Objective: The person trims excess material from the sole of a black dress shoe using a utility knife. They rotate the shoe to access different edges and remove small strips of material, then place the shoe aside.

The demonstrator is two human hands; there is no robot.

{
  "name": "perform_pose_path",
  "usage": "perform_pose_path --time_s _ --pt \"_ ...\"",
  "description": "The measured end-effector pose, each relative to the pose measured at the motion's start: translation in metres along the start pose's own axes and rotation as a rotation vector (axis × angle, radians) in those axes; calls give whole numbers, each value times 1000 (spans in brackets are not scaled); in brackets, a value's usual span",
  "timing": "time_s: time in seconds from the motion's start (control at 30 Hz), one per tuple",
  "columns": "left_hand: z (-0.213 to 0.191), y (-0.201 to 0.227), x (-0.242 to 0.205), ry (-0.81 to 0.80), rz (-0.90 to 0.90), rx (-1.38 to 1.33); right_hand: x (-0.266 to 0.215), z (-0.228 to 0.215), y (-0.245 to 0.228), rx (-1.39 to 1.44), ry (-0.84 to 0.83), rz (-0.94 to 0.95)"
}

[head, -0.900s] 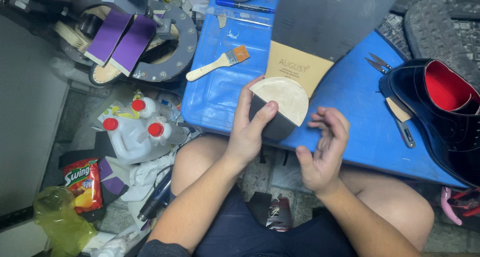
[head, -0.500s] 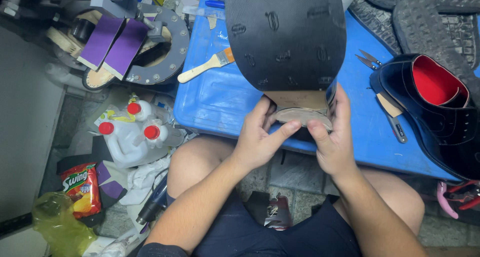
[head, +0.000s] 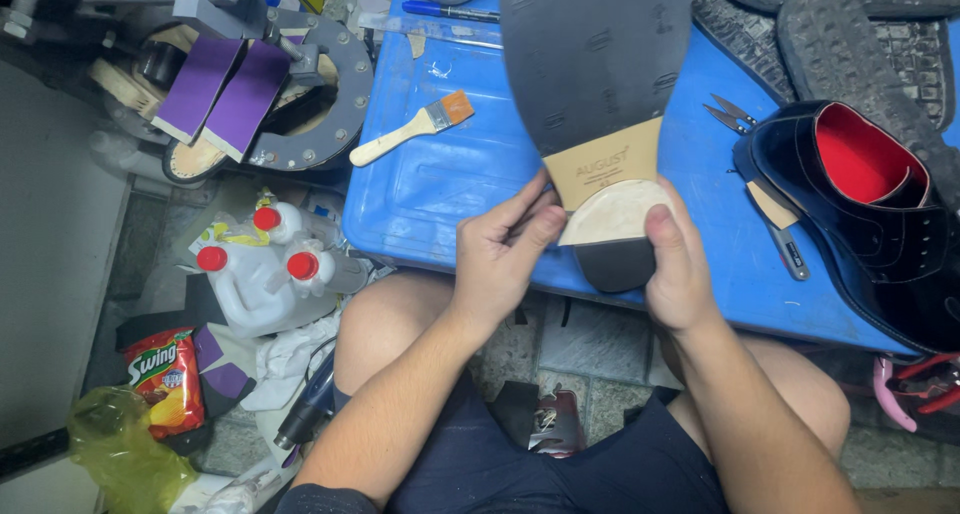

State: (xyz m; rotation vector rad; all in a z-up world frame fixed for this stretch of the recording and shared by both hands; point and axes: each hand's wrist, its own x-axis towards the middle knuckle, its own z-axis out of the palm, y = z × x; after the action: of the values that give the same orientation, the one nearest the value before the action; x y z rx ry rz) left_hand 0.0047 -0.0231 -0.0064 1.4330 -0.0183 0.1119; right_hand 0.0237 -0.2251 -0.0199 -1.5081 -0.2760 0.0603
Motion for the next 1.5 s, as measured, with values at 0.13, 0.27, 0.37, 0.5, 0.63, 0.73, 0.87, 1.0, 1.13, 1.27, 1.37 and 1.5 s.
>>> perform_pose_path --time_s 0.13,0.27,0.37,0.5,0.63,0.73,0.87,1.0,1.13,1.27,1.37,1.5 --pt "-3 -7 7 -98 81 -238 3 -13 16 563 72 309" --pt "2 -12 10 -237 -45 -443 1 -19 27 600 15 345" --pt "5 -12 6 -234 -30 -498 -1 -18 24 477 -6 260" --pt "9 -12 0 -186 22 -572 -7 -5 9 195 76 23" --pt "10 -15 2 -160 44 -649 -7 9 -7 142 146 -256" --pt "7 -22 9 -151 -13 -808 -14 15 -19 145 100 -317" --pt "3 -41 16 -125 -120 -992 -20 28 -24 141 26 -325" --pt "2 -49 21 -108 -169 -1045 -21 30 -32 149 -23 -258" --pt "3 -48 21 7 -88 -980 -19 30 -30 191 5 -176" --pt "6 -39 18 -64 40 -813 -17 23 -23 211 97 -145" --pt "7 -30 14 -113 80 -693 -12 16 -16 216 149 -86" --pt "8 -18 15 -150 87 -610 -3 5 -10 280 95 -57"
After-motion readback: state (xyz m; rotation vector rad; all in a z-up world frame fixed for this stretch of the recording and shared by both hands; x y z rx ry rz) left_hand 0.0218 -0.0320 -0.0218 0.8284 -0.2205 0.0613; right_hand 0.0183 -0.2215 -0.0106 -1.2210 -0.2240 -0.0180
